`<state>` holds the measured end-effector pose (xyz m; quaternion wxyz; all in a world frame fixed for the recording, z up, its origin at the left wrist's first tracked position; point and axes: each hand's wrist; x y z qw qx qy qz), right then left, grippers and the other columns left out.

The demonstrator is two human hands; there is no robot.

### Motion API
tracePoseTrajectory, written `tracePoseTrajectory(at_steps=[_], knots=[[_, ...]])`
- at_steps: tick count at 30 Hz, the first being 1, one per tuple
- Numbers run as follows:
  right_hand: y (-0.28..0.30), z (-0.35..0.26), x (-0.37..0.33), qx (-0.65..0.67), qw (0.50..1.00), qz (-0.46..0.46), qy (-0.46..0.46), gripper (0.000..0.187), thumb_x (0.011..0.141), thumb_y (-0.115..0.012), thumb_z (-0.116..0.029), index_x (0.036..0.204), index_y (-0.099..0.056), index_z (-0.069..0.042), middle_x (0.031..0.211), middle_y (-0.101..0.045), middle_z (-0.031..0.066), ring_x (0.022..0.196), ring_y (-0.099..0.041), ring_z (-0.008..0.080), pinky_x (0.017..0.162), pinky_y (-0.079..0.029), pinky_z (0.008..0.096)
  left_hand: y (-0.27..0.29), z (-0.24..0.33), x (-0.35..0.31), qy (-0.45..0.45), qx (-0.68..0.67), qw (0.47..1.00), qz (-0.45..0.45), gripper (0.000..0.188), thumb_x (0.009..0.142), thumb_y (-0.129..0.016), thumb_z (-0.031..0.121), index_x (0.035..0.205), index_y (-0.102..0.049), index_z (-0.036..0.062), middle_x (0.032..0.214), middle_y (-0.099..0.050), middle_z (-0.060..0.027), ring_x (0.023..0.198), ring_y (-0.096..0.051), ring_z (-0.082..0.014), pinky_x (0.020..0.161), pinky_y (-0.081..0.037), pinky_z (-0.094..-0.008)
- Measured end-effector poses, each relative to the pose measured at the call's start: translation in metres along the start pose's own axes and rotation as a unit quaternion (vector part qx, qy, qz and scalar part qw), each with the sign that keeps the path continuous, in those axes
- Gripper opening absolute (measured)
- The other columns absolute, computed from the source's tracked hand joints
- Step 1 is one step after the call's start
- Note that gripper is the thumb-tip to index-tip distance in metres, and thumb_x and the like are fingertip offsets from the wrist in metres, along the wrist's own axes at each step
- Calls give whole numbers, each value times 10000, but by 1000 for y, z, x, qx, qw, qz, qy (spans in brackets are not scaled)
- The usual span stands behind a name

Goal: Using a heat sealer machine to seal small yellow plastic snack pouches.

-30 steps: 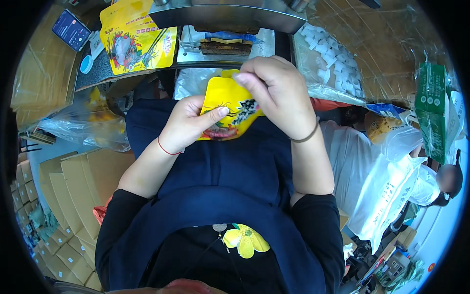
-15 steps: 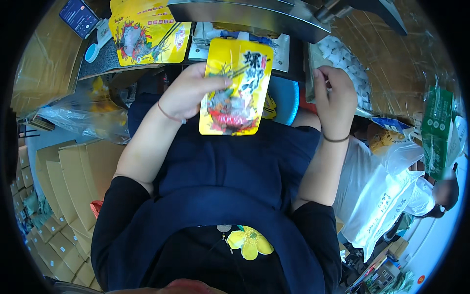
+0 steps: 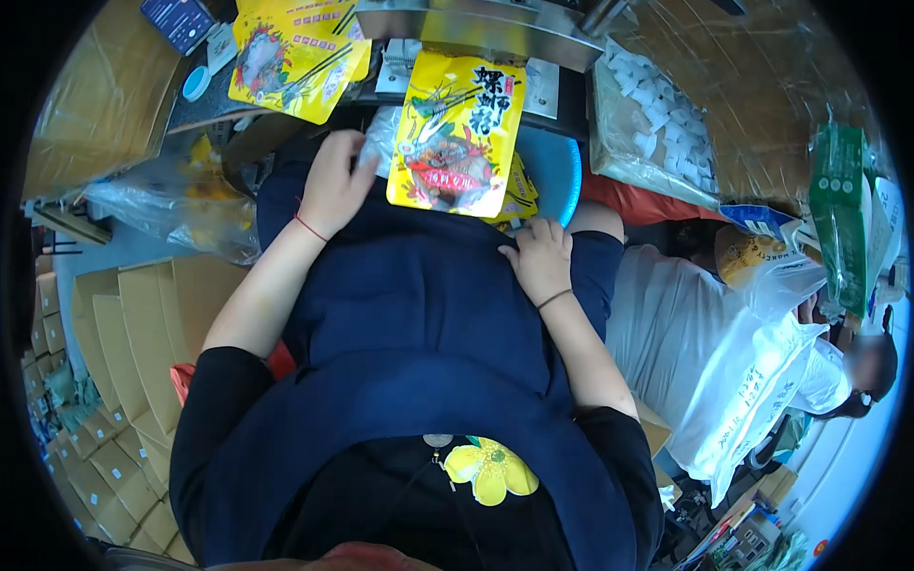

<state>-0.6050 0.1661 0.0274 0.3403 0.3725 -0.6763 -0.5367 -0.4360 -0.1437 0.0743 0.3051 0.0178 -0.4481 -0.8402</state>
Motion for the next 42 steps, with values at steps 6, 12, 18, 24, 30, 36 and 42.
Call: tracePoseTrajectory(at_steps=[6,12,18,24,30,36,42], knots=[[53,-10,-7,163,984,-43,65,167,887,-672,-179,887,-600,-29,914,-621,152,877,-586,357,779,-446,422,33,-18,-68,-24,233,943,-238,497,935,-587,484,1281,-577,128,1020,-667,-132,1045,-635,-312,1036,-367,-565],[51,-21,-50,380,878,-279,87,238,987,-587,-238,998,-573,0,823,-590,188,801,-600,348,743,-473,397,55,-19,-110,86,0,868,-488,635,1012,-310,587,1181,-693,110,1181,-675,-192,1111,-621,-386,987,-456,-443],[23,-41,-18,141,971,-168,92,208,961,-606,-231,957,-610,-23,871,-631,173,790,-610,374,716,-492,428,-7,-50,-84,146,206,799,-546,478,972,-400,371,1241,-681,94,1240,-670,-166,1148,-638,-332,979,-485,-434],[-3,-33,6,155,978,-139,26,200,915,-663,-235,918,-635,-37,877,-650,157,796,-644,351,697,-520,419,-85,-139,-52,120,221,725,-641,421,925,-488,274,1219,-696,57,1261,-666,-166,1136,-651,-298,970,-499,-410],[1,-38,19,181,970,-160,-40,204,928,-642,-200,843,-639,-15,746,-602,175,688,-594,342,633,-474,397,-181,-314,5,181,110,845,-491,468,895,-575,195,1357,-576,121,1396,-559,-106,1248,-548,-280,1049,-445,-414],[-18,-12,41,265,933,-236,-58,217,956,-628,-181,827,-612,-7,710,-586,114,661,-577,212,646,-470,329,-210,-523,-30,278,44,949,-140,639,911,-586,102,1517,-400,185,1574,-381,-94,1446,-372,-290,1161,-365,-395],[4,-36,18,253,920,-216,-207,261,995,-604,-196,834,-610,9,708,-593,60,687,-556,132,648,-467,295,-183,-372,58,260,-6,920,-293,689,946,-472,47,1581,-233,169,1644,-215,-110,1504,-247,-288,1217,-276,-355]])
Point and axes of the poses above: each hand's wrist, its own x-axis towards the middle knuckle, its own y-axis out of the back of the hand, z = x × y
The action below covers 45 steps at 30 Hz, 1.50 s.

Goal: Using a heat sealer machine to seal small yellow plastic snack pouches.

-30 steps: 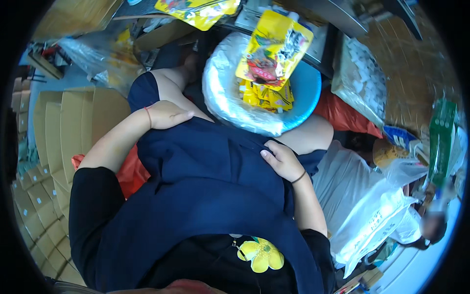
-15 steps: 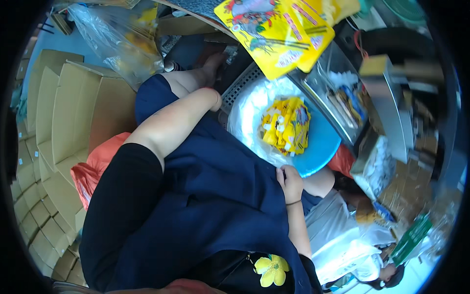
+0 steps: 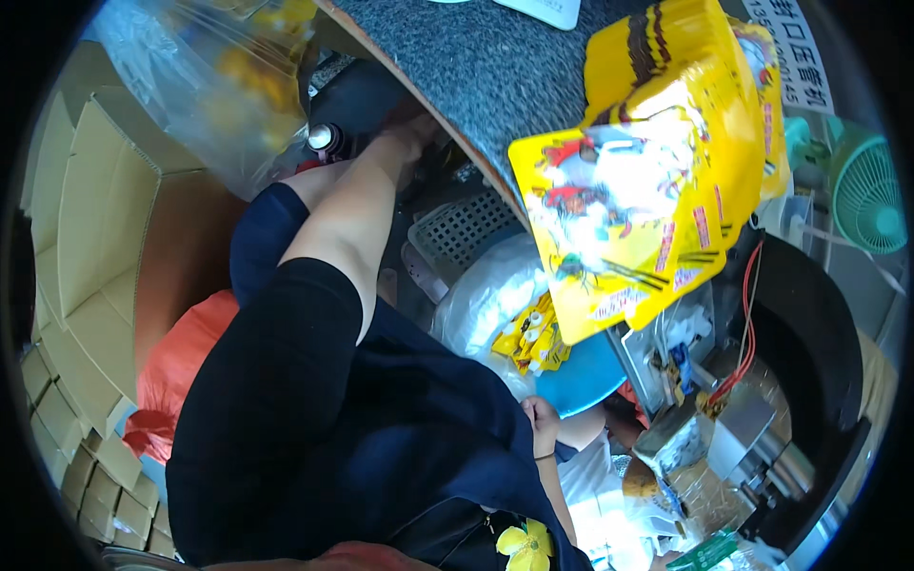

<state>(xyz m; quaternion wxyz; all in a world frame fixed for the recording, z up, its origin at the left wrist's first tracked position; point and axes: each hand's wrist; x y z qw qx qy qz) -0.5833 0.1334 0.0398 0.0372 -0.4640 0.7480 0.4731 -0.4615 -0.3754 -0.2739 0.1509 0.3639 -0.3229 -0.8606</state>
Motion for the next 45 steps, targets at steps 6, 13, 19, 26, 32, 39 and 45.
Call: tracePoseTrajectory(at_steps=[6,13,19,26,32,39,45], knots=[[6,18,57,20,993,-115,32,228,994,-601,-184,860,-626,0,739,-646,82,714,-606,146,675,-492,295,-100,-180,25,-165,-509,773,341,338,1023,-345,189,1299,-492,61,1426,-460,-233,1330,-434,-419,1107,-368,-461],[3,10,30,-59,995,-83,-6,228,990,-601,-195,848,-631,-19,696,-605,90,661,-584,174,628,-474,323,4,-43,-23,133,-680,711,125,314,969,-532,242,1169,-603,12,1208,-635,-196,1155,-599,-336,942,-480,-425],[-1,10,31,-32,998,-59,-8,221,980,-594,-193,839,-630,-26,654,-564,103,632,-572,215,611,-462,337,22,-36,16,69,-596,793,-107,347,961,-542,246,1227,-596,30,1217,-645,-199,1159,-615,-295,935,-497,-409],[-3,-5,50,-37,995,-72,63,199,958,-611,-185,850,-624,-18,692,-575,140,612,-560,240,595,-464,351,85,-157,31,46,-168,975,-138,393,942,-567,223,1308,-600,84,1201,-675,-206,1139,-656,-226,911,-537,-384],[-3,1,34,-69,994,-13,80,140,928,-643,-188,915,-660,-49,761,-626,159,672,-626,280,630,-500,372,178,38,-177,0,332,943,-42,332,775,-749,88,1101,-727,31,1074,-729,-168,1038,-701,-317,865,-570,-407],[21,-58,16,105,958,-7,268,565,882,-738,-263,1337,-501,-28,1247,-609,172,1116,-606,278,942,-491,372,192,255,-366,-328,8,943,63,293,883,-577,-45,1155,-637,47,1102,-659,-129,823,-691,-246,762,-564,-371],[60,-89,-3,619,741,-81,247,514,932,-704,-121,1373,-483,23,1296,-622,120,1174,-627,201,1000,-508,344,140,329,-407,-349,-282,887,108,551,881,-605,-76,1405,-463,13,1298,-558,-111,1195,-556,-174,1035,-445,-300]])
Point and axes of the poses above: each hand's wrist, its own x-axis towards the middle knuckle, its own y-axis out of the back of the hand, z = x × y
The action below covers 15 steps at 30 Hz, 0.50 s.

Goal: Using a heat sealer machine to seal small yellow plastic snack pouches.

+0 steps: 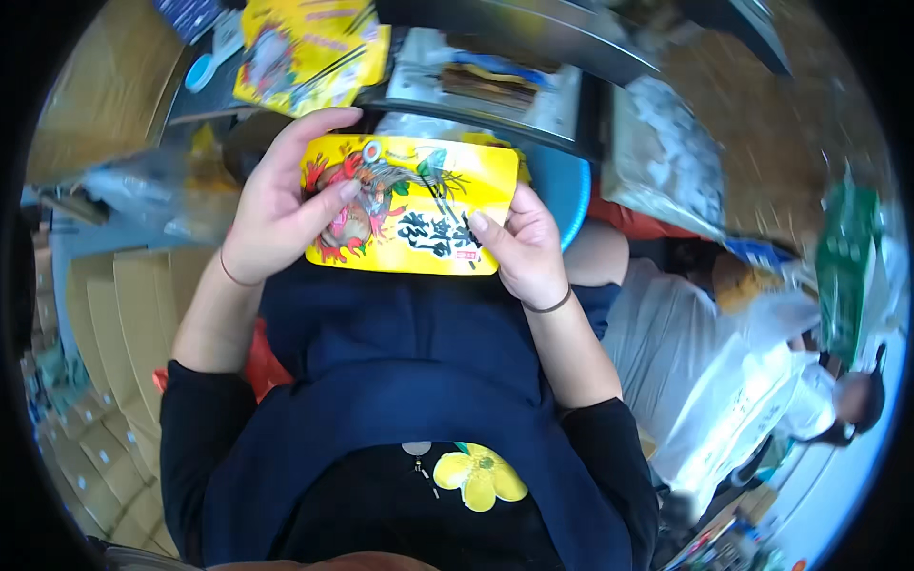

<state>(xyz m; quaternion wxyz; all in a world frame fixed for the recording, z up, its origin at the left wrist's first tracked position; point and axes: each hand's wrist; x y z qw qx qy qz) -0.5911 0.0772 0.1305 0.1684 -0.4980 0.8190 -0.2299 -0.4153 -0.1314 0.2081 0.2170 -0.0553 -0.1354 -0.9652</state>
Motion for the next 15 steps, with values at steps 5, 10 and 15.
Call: tracePoseTrajectory(at_steps=[5,10,15], knots=[[18,-60,-22,-579,799,8,162,164,857,-656,35,1001,-699,-28,925,-719,79,841,-692,189,718,-545,313,-40,15,6,-112,379,916,67,820,682,-859,160,1409,-493,63,1295,-544,-205,1161,-568,-390,988,-474,-408],[10,-89,-32,-578,773,-202,167,253,792,-691,-12,1040,-693,-58,923,-702,104,826,-683,295,724,-546,381,-82,-8,-2,-26,180,956,-230,229,833,-709,137,1044,-696,49,1146,-681,-141,1065,-661,-321,912,-528,-395],[78,-159,-1,-792,578,139,141,250,835,-667,-48,1084,-687,-61,1013,-673,140,897,-658,342,770,-520,389,-100,-19,-23,-129,7,914,-384,240,830,-656,26,1059,-688,91,1158,-701,-77,1072,-673,-278,895,-543,-372]])
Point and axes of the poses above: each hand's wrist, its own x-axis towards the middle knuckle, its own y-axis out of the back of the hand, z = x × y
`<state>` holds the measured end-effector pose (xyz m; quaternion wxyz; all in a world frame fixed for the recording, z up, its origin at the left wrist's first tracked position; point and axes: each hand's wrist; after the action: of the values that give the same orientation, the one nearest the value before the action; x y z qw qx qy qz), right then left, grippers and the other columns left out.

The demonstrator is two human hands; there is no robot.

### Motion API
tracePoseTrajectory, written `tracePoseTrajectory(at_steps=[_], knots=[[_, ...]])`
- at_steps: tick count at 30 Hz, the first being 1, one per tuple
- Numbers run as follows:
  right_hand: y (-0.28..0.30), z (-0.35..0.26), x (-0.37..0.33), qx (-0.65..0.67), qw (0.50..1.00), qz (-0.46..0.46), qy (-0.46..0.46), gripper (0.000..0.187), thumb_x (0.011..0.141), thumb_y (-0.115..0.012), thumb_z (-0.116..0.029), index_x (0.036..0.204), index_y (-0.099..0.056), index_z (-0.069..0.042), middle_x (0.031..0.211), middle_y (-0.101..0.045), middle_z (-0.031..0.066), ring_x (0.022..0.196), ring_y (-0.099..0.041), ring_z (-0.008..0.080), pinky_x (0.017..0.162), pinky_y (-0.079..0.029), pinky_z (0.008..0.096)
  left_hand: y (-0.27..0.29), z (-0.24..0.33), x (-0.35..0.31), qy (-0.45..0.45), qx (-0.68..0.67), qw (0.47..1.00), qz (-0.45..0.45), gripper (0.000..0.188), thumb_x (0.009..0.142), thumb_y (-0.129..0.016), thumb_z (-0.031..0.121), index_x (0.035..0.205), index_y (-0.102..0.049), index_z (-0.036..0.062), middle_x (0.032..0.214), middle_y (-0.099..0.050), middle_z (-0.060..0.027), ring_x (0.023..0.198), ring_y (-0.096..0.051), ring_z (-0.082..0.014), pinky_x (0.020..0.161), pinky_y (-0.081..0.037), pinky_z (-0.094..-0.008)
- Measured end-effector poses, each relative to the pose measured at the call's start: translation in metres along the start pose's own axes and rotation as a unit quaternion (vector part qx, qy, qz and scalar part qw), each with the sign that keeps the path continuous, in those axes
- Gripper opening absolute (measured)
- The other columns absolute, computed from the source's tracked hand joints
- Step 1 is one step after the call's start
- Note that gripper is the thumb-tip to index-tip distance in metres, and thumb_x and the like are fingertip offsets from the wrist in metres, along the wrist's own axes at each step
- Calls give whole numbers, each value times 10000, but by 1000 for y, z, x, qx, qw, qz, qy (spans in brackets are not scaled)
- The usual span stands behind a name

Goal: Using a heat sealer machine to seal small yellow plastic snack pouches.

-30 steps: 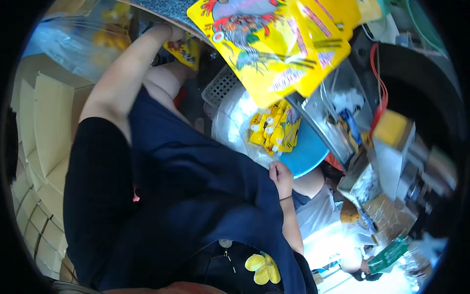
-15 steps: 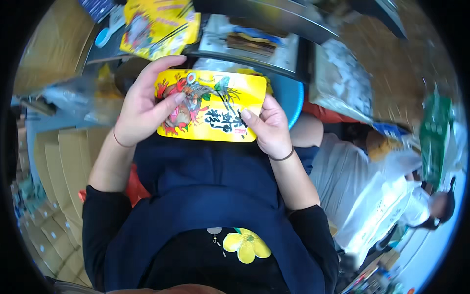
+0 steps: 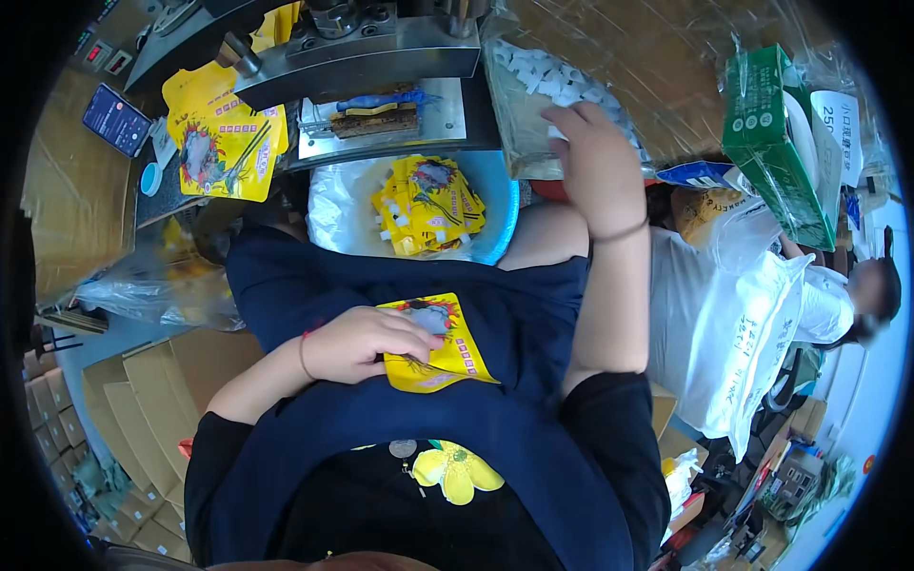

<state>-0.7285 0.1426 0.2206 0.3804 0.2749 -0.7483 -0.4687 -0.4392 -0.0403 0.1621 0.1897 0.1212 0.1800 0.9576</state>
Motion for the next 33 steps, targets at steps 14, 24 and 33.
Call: tracePoseTrajectory(at_steps=[14,24,33], knots=[[-1,-60,-3,481,872,-57,-72,160,991,-593,-128,1095,-543,-17,938,-612,57,748,-551,68,638,-431,202,34,-34,14,186,-75,925,324,220,935,-709,205,1001,-705,-4,795,-685,-97,722,-643,-103,681,-500,-259],[-17,-91,28,215,955,-56,198,146,956,-602,-156,911,-655,-28,775,-577,102,725,-562,268,665,-446,370,25,-17,20,142,-384,879,243,308,1026,-583,225,1189,-650,-28,1109,-728,-66,982,-664,-114,883,-517,-269],[-31,33,38,-142,990,-4,-3,328,914,-631,-206,1230,-619,-119,1204,-626,161,1061,-611,397,856,-506,458,38,-42,30,196,-501,807,244,359,883,-663,-7,1238,-616,-40,1191,-691,-109,1034,-674,-156,944,-523,-311]])
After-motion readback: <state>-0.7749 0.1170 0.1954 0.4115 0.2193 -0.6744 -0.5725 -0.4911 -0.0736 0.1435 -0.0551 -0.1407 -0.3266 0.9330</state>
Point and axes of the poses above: each hand's wrist, its own x-axis towards the middle knuckle, its own y-axis out of the back of the hand, z = x × y
